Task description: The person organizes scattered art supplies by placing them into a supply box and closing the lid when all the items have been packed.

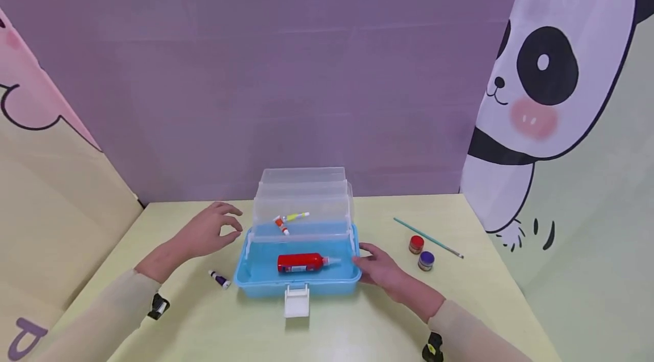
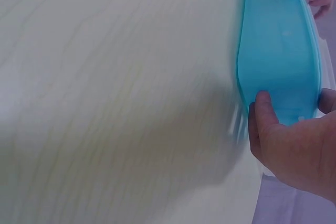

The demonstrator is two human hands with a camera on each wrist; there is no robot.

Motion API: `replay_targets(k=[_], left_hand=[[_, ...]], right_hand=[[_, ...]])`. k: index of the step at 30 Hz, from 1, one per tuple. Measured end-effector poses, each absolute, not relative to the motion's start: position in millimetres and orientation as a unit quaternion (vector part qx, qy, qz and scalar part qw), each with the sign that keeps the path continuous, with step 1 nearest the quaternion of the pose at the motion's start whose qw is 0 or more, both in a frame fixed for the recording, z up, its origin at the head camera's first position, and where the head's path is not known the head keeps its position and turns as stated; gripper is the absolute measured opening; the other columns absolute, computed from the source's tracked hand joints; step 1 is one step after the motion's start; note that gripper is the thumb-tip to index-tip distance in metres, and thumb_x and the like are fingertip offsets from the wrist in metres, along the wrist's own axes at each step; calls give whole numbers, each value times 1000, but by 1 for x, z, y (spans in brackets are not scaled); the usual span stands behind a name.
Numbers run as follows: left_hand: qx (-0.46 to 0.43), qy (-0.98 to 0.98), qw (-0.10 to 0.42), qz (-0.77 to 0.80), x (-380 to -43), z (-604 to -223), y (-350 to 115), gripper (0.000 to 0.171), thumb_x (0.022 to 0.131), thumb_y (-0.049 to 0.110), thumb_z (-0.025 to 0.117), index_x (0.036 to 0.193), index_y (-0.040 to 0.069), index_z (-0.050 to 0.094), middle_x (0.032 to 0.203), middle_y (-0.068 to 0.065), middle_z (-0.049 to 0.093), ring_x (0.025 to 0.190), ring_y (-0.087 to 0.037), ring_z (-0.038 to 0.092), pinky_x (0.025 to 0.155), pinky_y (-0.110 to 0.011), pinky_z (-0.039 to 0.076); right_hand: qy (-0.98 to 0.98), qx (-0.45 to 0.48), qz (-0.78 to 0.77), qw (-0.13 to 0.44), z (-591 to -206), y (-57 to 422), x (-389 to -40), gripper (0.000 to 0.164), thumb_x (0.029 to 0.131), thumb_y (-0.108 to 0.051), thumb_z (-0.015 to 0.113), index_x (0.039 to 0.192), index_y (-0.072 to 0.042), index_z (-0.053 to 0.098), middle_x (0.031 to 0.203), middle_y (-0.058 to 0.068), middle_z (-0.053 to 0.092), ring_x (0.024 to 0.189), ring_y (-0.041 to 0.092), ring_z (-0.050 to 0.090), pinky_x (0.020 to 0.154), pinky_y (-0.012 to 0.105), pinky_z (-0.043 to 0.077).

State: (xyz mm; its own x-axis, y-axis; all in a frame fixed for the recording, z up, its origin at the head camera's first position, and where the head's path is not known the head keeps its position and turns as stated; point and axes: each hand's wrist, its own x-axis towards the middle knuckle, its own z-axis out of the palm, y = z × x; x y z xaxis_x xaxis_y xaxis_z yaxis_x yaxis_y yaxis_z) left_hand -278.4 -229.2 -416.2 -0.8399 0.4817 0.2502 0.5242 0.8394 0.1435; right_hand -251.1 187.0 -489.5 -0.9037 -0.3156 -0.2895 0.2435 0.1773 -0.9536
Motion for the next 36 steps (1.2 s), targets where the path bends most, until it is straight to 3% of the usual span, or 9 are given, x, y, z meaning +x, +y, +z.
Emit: replay_targets(k=[15,36], left_hand=[[-209,-967,30,-145,-252,-458,-271,8,84,17,73,91,13,76,117,-14,62,115,-38,50,95,-53,45],[-202,-966,-15,-159,-238,-490,-292,19,74,13,82,93,17,78,118,-18,63,113,-44,52,97,-59,38]], right_hand=[[728,-23,-649,219,-491,188,-252,63,97,-26,62,147,-2,32,126,23,54,103,35,63,90,49,50],[719,-34,-656,227,-491,190,-253,66,97,-27,61,148,0,29,127,26,52,103,36,63,91,51,49]])
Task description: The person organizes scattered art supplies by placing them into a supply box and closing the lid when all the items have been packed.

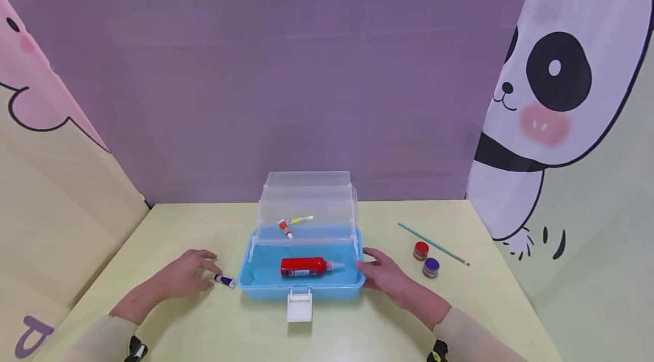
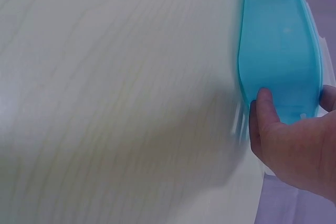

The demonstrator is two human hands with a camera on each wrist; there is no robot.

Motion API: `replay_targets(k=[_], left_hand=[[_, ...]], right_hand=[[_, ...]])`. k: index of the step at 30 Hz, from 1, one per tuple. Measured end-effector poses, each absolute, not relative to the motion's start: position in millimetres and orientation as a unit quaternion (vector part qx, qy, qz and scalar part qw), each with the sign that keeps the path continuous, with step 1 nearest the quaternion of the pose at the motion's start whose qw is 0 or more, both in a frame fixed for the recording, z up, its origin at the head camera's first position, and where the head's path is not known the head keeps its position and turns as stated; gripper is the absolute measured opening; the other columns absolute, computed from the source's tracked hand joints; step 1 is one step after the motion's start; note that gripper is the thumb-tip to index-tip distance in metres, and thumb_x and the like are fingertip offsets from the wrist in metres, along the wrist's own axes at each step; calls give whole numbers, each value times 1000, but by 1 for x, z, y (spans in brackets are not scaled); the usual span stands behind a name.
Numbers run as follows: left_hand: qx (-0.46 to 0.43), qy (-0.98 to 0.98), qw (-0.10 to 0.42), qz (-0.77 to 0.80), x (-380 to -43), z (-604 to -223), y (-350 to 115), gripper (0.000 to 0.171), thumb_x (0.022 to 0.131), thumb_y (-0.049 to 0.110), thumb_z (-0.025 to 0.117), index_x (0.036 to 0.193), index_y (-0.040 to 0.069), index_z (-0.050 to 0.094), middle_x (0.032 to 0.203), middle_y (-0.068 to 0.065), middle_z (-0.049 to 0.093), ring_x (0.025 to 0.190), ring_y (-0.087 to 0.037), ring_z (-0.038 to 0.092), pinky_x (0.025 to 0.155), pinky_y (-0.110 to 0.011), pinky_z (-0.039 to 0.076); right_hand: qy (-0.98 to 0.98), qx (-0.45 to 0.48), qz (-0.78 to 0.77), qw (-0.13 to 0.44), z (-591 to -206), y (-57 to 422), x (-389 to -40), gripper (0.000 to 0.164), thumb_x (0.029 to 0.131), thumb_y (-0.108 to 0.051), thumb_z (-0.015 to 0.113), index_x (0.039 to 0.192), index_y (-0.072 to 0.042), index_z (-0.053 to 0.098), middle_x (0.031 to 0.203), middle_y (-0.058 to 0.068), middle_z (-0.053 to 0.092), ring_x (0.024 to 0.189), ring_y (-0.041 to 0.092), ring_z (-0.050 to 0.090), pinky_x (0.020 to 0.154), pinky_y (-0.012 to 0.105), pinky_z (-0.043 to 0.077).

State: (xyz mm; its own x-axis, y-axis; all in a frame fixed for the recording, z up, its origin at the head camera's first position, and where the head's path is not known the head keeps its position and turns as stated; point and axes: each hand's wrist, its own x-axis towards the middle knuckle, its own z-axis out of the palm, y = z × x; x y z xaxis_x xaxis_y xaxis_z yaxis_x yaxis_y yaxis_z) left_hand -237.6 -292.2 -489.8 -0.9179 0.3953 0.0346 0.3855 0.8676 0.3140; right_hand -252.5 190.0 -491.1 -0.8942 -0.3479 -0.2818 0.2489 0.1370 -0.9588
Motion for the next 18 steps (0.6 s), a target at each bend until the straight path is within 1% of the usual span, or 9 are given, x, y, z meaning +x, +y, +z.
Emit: replay_targets(k=[2,6,9,13,18], left_hand=[[200,967,17,157,-237,-491,-291,17,74,16,83,91,18,79,116,-16,64,113,-43,52,97,-59,39],[213,966,3,148,-237,-492,-288,16,73,18,84,88,16,79,112,-17,65,110,-43,54,94,-58,41],[213,967,-4,137,-237,-493,-285,14,72,19,85,85,16,79,114,-19,65,110,-43,54,94,-58,42],[201,971,-3,129,-238,-495,-283,10,72,19,85,80,17,79,115,-17,64,112,-42,53,95,-57,42],[207,970,-17,127,-241,-494,-283,9,73,20,85,78,17,79,116,-17,64,114,-42,52,95,-57,42]], right_hand=[[717,-35,-657,229,-492,190,-253,66,97,-27,61,148,0,29,126,25,53,103,35,63,91,50,49],[713,-40,-661,232,-495,191,-253,68,97,-27,61,148,1,27,127,27,52,104,36,63,92,50,49],[713,-37,-661,230,-495,191,-253,67,97,-27,61,148,0,28,126,26,53,103,35,64,91,50,49],[714,-34,-659,234,-494,190,-253,66,97,-26,61,148,-1,28,126,24,53,103,34,63,91,50,49],[714,-35,-661,229,-490,190,-252,65,97,-25,61,148,-1,29,128,26,52,105,37,62,91,50,49]])
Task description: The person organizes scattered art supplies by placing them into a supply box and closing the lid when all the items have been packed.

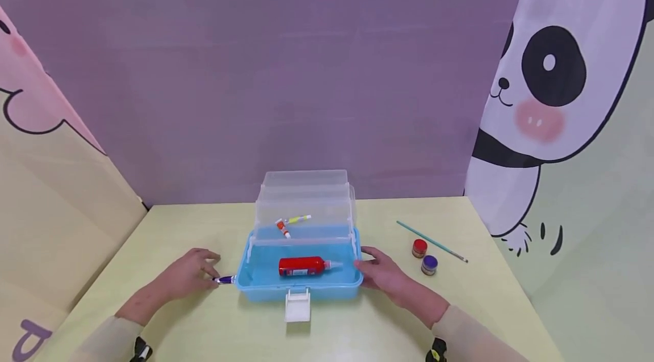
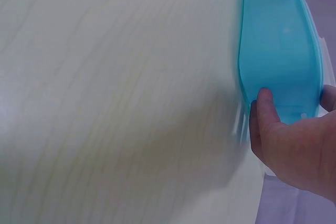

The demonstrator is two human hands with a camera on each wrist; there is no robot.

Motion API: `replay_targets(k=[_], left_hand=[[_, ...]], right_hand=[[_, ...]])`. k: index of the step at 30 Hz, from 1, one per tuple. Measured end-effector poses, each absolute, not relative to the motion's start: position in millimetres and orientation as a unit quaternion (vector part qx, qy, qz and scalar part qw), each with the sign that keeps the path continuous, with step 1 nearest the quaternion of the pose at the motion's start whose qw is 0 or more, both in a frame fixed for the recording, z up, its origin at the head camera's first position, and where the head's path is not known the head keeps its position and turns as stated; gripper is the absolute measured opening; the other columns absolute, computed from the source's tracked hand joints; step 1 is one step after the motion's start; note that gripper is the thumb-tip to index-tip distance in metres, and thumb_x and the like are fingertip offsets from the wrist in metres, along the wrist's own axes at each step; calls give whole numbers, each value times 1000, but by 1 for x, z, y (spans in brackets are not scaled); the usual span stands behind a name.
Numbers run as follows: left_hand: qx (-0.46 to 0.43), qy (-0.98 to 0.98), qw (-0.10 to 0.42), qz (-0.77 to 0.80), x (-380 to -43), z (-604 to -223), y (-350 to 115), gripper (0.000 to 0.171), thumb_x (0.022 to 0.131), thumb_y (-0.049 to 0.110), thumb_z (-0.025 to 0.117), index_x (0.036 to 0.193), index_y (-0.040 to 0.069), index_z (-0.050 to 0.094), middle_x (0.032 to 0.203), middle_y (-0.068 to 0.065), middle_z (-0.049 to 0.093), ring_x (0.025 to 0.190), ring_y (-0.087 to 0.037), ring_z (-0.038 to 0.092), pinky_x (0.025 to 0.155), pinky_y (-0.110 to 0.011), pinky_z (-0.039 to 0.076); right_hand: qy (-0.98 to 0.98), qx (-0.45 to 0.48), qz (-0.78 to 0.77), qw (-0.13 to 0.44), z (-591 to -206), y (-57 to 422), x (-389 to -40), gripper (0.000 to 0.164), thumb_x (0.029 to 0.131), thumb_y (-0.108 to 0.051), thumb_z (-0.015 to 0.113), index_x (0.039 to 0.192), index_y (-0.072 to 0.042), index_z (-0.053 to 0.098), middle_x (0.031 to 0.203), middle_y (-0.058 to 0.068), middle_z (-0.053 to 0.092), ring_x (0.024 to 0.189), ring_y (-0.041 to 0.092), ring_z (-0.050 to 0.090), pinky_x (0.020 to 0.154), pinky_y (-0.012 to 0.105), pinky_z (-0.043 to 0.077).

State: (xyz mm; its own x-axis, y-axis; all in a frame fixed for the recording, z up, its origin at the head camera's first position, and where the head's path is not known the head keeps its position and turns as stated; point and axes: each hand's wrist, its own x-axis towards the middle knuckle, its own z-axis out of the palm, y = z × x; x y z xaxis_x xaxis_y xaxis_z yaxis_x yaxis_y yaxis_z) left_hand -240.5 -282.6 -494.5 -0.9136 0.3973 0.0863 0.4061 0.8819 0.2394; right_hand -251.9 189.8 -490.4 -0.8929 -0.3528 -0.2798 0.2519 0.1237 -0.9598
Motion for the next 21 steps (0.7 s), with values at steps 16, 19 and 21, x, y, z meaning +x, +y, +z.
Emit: replay_targets(k=[16,19,21], left_hand=[[-179,-967,60,-170,-245,-467,-289,10,77,22,81,85,17,79,125,-17,60,123,-45,42,97,-60,39],[-183,-966,70,-166,-248,-461,-286,10,77,23,82,85,17,79,126,-17,60,124,-44,42,97,-60,39],[-187,-965,78,-165,-251,-457,-284,10,77,24,82,85,18,79,127,-16,59,124,-44,41,97,-60,39]], right_hand=[[717,-42,-657,228,-494,190,-254,69,96,-29,63,149,-1,29,128,24,53,105,34,62,91,48,50],[716,-38,-658,228,-493,191,-253,68,96,-28,63,149,-1,29,127,24,53,105,34,63,91,48,50],[716,-36,-659,226,-491,191,-253,68,96,-29,63,149,-2,29,127,23,53,105,34,63,91,48,50]])
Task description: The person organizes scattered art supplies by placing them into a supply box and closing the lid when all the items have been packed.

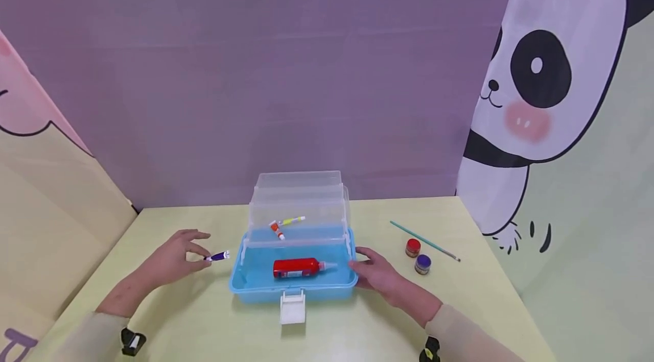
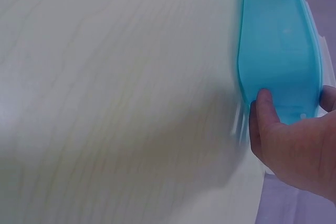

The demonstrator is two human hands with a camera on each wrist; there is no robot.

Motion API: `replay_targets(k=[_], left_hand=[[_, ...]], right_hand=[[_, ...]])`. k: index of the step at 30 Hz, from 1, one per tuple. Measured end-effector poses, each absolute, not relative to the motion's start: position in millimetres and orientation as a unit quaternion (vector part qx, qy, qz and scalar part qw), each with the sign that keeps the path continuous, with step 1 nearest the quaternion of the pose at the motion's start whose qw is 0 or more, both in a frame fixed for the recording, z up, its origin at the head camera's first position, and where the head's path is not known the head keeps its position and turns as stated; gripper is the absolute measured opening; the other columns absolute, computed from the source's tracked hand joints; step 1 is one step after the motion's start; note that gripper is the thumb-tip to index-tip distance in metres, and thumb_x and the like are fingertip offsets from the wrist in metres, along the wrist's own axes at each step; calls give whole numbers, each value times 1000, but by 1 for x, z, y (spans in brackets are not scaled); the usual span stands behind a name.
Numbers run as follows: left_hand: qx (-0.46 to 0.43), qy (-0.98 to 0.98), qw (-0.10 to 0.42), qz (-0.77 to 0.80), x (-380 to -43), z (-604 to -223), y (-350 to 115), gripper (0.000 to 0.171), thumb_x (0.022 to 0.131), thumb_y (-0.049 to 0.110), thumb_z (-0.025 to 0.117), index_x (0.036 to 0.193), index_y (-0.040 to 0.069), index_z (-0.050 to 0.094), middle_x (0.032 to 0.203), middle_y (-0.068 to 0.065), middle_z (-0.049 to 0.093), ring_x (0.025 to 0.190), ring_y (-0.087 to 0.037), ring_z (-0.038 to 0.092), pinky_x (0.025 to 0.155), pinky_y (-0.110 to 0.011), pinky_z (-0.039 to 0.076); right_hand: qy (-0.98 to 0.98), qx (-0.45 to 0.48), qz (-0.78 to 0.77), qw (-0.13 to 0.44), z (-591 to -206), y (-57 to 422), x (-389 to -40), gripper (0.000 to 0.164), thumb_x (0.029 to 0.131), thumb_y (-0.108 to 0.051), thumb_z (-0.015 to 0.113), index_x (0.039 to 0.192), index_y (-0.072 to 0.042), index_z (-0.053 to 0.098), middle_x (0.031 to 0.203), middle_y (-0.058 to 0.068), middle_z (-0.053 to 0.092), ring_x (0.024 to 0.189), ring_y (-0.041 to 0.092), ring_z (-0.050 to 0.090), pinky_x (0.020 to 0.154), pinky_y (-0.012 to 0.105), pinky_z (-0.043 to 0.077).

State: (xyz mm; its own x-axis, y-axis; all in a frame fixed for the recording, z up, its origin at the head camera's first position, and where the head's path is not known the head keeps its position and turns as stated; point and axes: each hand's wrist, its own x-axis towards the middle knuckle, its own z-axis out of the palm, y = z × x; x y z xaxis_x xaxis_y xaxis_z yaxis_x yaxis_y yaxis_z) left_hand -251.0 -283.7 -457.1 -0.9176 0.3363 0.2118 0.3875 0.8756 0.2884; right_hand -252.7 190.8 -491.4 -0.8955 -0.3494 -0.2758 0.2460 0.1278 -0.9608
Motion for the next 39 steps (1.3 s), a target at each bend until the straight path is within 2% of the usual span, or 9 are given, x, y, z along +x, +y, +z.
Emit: replay_targets(k=[15,23,30,39], left_hand=[[-198,-964,97,-147,-263,-427,-269,12,78,23,81,88,16,79,136,-18,52,130,-44,35,100,-63,35],[-220,-958,115,-144,-268,-414,-257,9,79,23,80,86,17,79,135,-17,52,130,-40,36,100,-58,38],[-208,-964,96,-132,-271,-400,-239,11,79,25,80,88,19,79,136,-15,52,130,-41,37,98,-62,39],[-215,-962,100,-136,-286,-385,-209,15,80,28,79,93,20,79,140,-13,50,134,-39,34,99,-63,38]], right_hand=[[717,-39,-659,226,-493,190,-253,67,96,-28,62,148,-1,30,126,22,54,105,34,63,92,50,49],[716,-44,-658,228,-491,187,-254,67,96,-30,62,148,-1,30,128,24,52,106,35,62,92,50,49],[716,-44,-656,233,-490,186,-253,68,96,-29,62,149,-1,29,129,25,51,107,35,62,93,50,48],[716,-37,-660,224,-493,191,-254,70,95,-31,63,148,0,29,127,23,53,104,33,63,92,49,49]])
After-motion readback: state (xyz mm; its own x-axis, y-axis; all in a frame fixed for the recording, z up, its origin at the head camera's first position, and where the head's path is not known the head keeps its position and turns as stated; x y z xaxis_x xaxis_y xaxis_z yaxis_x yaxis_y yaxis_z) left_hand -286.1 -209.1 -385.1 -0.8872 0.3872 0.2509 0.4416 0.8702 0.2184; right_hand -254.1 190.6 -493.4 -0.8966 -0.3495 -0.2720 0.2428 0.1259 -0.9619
